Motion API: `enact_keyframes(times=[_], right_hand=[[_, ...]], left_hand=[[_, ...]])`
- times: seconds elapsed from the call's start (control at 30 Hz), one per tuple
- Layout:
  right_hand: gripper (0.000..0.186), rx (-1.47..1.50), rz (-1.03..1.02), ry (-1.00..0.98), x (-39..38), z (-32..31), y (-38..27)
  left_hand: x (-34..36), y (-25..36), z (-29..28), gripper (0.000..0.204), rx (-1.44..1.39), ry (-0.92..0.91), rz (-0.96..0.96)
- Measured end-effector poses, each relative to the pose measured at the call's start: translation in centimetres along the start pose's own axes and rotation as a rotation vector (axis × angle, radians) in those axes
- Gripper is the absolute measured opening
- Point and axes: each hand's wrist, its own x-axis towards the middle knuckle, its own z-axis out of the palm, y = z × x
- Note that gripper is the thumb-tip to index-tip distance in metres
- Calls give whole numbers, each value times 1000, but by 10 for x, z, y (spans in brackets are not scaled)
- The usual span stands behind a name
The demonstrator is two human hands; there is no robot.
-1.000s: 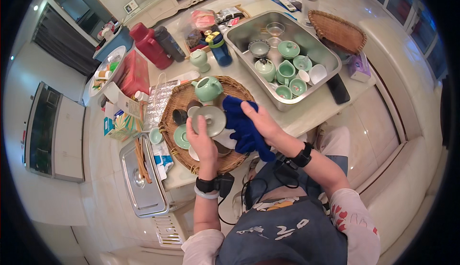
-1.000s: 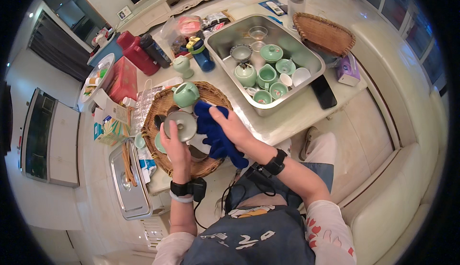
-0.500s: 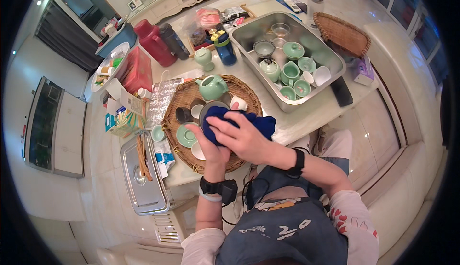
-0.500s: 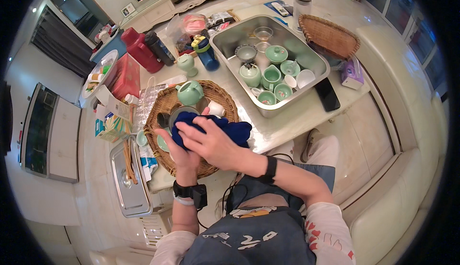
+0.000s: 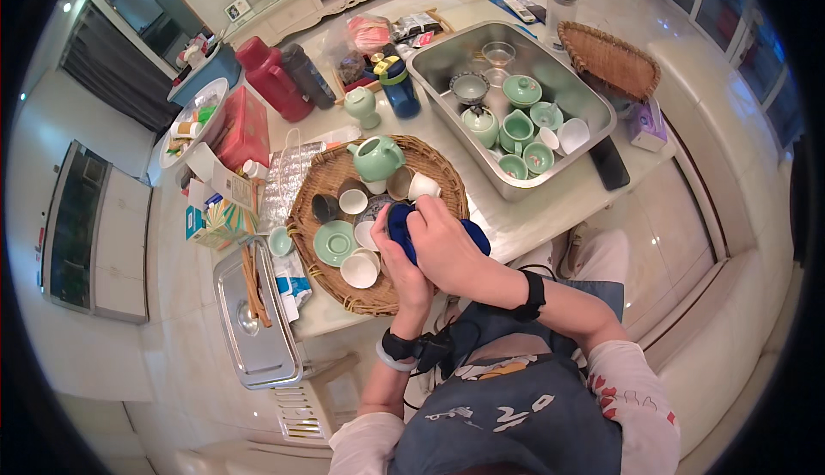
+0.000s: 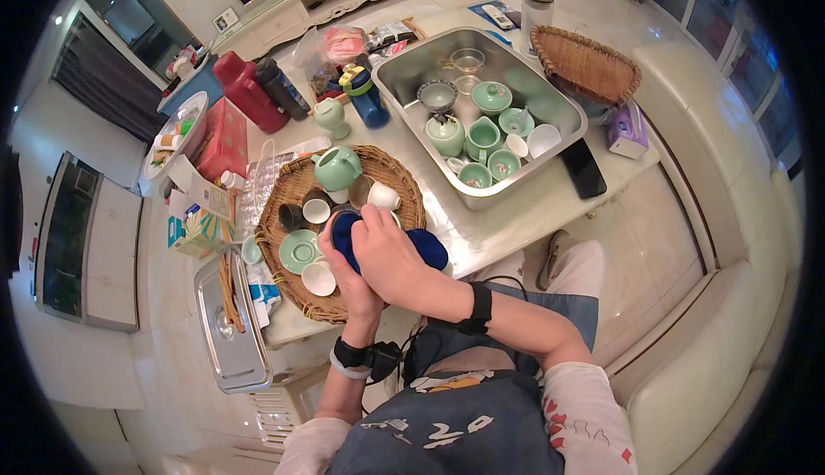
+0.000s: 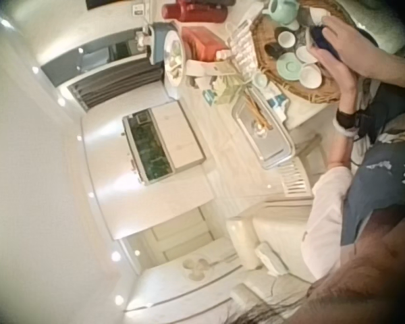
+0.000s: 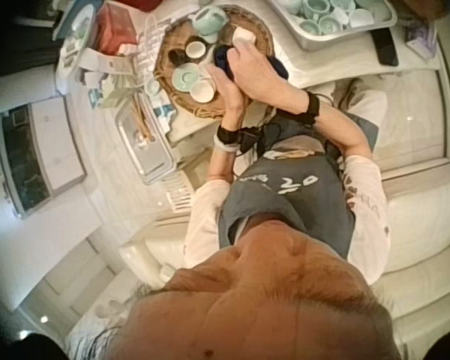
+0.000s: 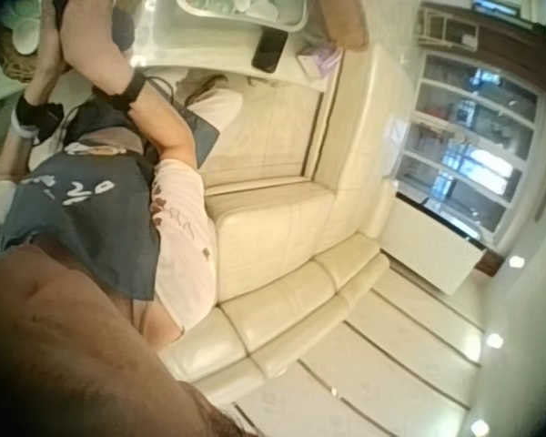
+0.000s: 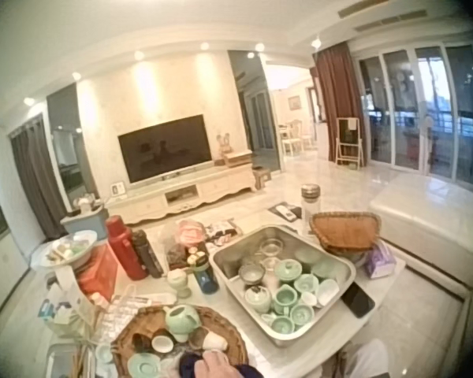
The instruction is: The person dries tea set items including cups and a teapot using a cloth and places them into a woven basket.
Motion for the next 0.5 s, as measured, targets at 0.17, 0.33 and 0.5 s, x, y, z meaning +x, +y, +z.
enact_keyframes(times=[0.17, 0.33, 0.5], right_hand=[[17, 412, 70, -78, -11, -7, 7], [22, 791, -7, -139, -4, -22, 21], [31, 285, -194, 171, 13, -18, 2]], left_hand=[[10, 9, 1, 52, 234, -19, 76], [14, -3, -20, 61, -788, -175, -523], [13, -3, -8, 47, -580, -40, -362]])
